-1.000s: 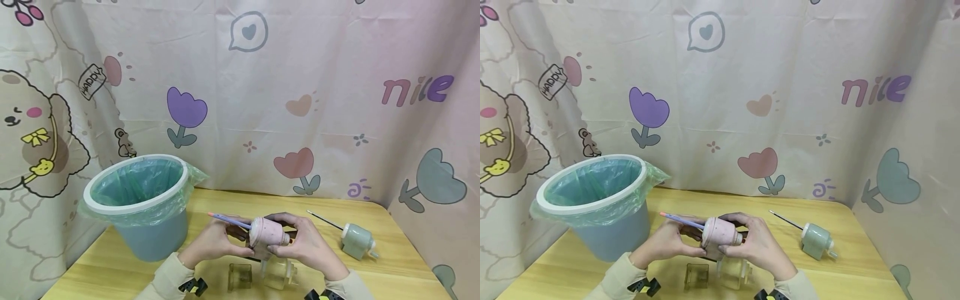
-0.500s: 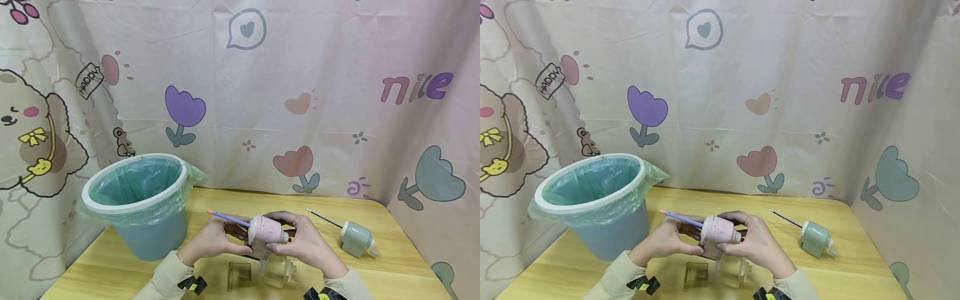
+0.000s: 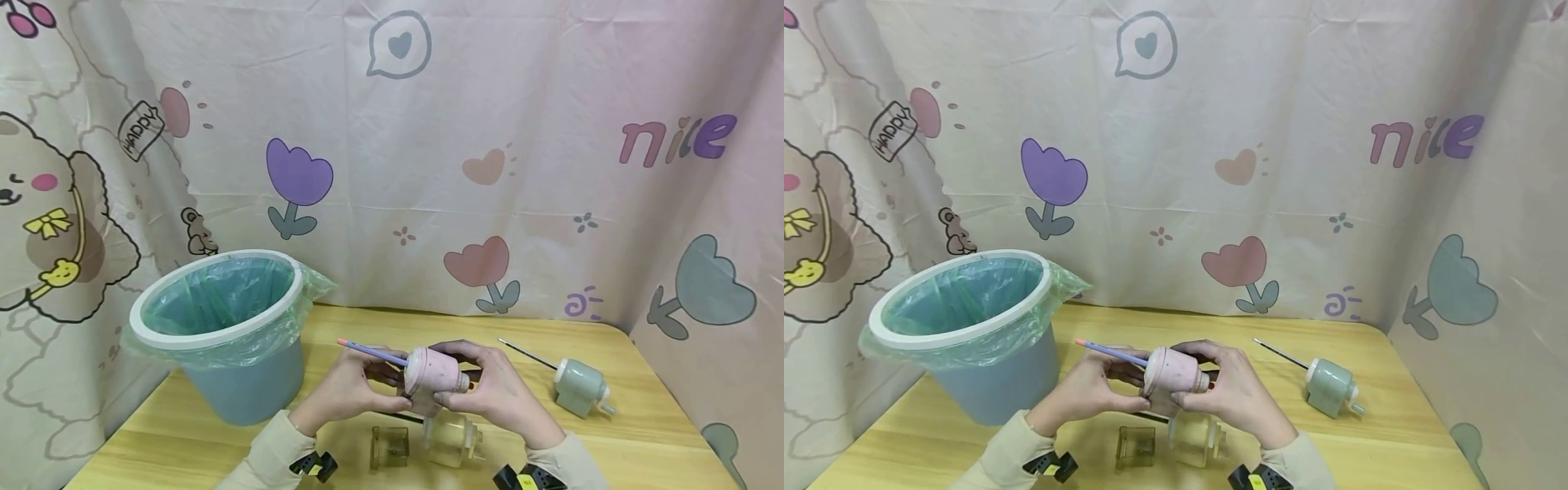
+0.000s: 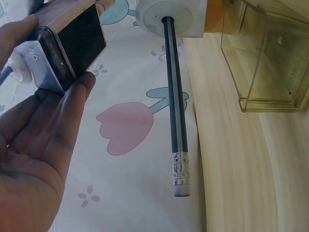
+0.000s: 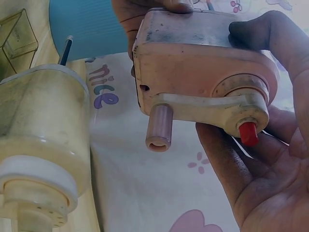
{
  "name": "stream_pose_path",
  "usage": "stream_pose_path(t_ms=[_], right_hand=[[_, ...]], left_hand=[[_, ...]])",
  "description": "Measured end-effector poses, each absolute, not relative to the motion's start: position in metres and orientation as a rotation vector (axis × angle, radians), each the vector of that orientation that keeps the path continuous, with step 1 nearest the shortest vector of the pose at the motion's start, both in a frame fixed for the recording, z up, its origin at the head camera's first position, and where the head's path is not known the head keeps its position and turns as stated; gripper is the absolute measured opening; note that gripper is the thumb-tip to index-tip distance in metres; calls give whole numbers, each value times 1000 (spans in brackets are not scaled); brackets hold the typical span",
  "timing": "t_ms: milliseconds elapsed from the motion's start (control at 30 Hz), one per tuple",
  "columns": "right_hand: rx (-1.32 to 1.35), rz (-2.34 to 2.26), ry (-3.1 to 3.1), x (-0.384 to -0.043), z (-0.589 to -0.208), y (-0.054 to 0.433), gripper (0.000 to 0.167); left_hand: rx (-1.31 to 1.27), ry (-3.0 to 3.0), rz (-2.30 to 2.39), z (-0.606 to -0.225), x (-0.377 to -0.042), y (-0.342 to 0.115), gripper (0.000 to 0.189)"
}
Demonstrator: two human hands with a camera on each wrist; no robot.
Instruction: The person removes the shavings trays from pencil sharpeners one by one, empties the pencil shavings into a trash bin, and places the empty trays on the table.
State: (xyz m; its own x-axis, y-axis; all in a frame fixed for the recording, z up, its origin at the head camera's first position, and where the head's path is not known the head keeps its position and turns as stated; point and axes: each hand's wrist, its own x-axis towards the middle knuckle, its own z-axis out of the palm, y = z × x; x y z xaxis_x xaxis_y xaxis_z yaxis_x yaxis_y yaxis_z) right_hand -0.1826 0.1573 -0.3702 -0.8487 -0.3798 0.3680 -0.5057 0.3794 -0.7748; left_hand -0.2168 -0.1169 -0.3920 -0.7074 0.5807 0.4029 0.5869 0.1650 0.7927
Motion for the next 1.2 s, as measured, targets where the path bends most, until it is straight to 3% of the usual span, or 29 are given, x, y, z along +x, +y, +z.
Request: stream_pose_path(t_ms=[1200], right_hand=[[782, 1498, -2513, -185, -372, 159, 58]], left_hand=[[-1153, -2406, -1807, -394, -220, -116, 54]])
